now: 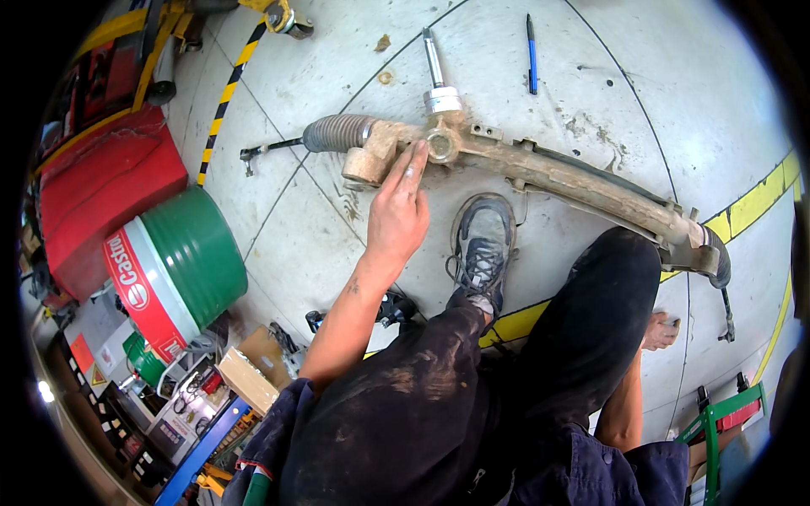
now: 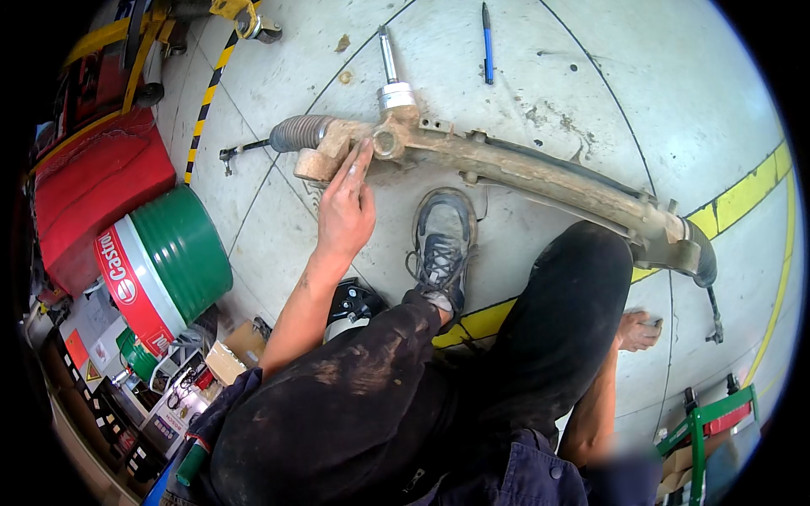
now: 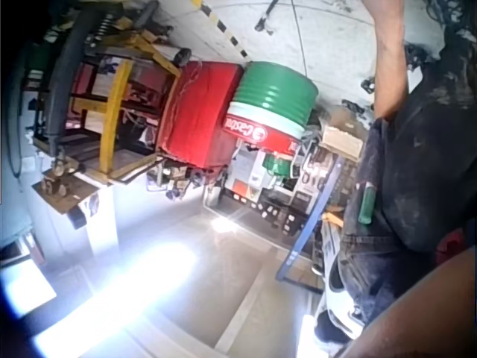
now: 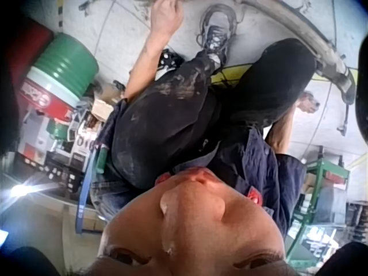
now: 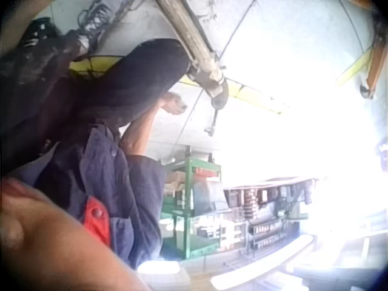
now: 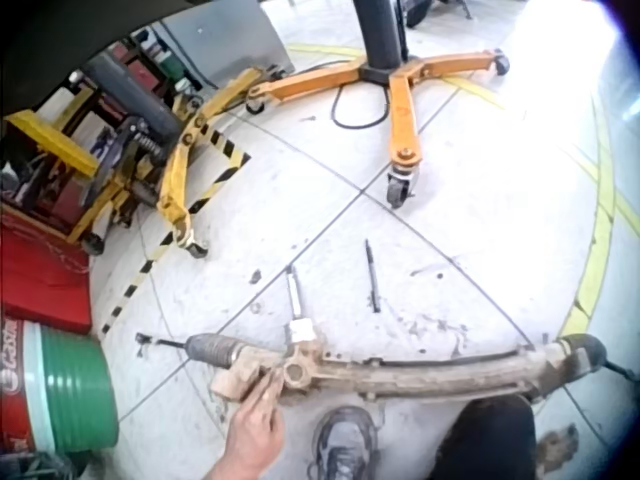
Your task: The person sits on the floor and uses a pen to scrape and clean a joint on a steering rack. They then use their fingers to wipe and inspect the cleaned area.
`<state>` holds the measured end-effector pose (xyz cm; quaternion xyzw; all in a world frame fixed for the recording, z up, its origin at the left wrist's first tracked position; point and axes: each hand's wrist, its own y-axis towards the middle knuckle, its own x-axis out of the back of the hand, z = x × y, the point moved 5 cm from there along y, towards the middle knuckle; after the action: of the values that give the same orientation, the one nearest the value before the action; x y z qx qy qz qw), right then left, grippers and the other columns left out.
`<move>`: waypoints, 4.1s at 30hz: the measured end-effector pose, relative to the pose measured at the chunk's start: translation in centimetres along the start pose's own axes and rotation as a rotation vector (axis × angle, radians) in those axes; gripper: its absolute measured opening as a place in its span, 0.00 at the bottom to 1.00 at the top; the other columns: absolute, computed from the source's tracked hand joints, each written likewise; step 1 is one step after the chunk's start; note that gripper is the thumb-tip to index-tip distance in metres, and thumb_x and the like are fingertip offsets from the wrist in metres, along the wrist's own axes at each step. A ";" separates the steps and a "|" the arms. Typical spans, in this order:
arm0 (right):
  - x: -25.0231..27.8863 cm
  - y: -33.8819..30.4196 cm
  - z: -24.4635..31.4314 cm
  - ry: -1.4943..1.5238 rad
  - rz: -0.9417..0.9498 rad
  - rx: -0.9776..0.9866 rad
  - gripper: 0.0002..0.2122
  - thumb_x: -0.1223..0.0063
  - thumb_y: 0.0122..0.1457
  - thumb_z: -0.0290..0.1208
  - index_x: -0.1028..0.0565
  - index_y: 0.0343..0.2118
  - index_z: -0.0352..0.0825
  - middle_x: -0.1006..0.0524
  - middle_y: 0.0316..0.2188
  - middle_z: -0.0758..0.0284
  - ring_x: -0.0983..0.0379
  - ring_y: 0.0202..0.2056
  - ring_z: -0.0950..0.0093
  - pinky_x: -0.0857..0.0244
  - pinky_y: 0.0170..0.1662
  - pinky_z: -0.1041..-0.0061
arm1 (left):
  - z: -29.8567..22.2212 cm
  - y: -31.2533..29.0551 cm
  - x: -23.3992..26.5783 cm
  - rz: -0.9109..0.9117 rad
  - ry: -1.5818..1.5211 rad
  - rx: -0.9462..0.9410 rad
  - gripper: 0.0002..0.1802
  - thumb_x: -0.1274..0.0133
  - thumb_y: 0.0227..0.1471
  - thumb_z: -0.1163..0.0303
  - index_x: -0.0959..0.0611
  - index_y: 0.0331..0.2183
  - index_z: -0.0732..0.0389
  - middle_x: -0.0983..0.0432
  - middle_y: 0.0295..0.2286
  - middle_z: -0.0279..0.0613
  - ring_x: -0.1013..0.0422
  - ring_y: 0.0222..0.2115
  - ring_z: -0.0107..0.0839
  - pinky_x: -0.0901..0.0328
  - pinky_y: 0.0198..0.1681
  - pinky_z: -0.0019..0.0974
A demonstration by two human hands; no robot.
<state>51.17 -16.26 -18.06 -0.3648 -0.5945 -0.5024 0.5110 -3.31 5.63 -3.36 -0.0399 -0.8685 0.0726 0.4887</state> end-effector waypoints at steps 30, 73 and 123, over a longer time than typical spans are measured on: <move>-1.2 1.0 -1.4 -0.001 -0.019 -0.009 0.24 0.62 0.58 0.51 0.31 0.55 0.46 0.35 0.57 0.66 0.39 0.58 0.61 0.43 0.57 0.53 | -1.3 4.1 -0.2 -0.056 -0.185 0.010 0.30 0.38 0.49 0.71 0.26 0.54 0.60 0.27 0.50 0.50 0.28 0.49 0.48 0.34 0.53 0.43; 0.7 -0.1 0.4 0.042 0.073 0.028 0.25 0.63 0.60 0.49 0.34 0.57 0.42 0.37 0.58 0.62 0.42 0.59 0.58 0.45 0.58 0.52 | 0.8 1.3 4.3 -0.400 -0.326 0.080 0.05 0.43 0.55 0.76 0.18 0.35 0.66 0.22 0.27 0.39 0.26 0.26 0.24 0.33 0.29 0.27; 0.2 0.6 -0.9 -0.002 -0.028 0.008 0.23 0.59 0.59 0.47 0.30 0.53 0.42 0.33 0.55 0.62 0.38 0.56 0.60 0.41 0.56 0.54 | -0.9 4.0 1.3 0.061 0.122 -0.032 0.29 0.45 0.48 0.78 0.21 0.52 0.44 0.27 0.21 0.42 0.28 0.21 0.41 0.32 0.27 0.42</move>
<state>51.94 -16.97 -17.74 -0.3550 -0.6022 -0.5065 0.5048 -3.25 9.83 -2.49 -0.0788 -0.8365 0.0709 0.5376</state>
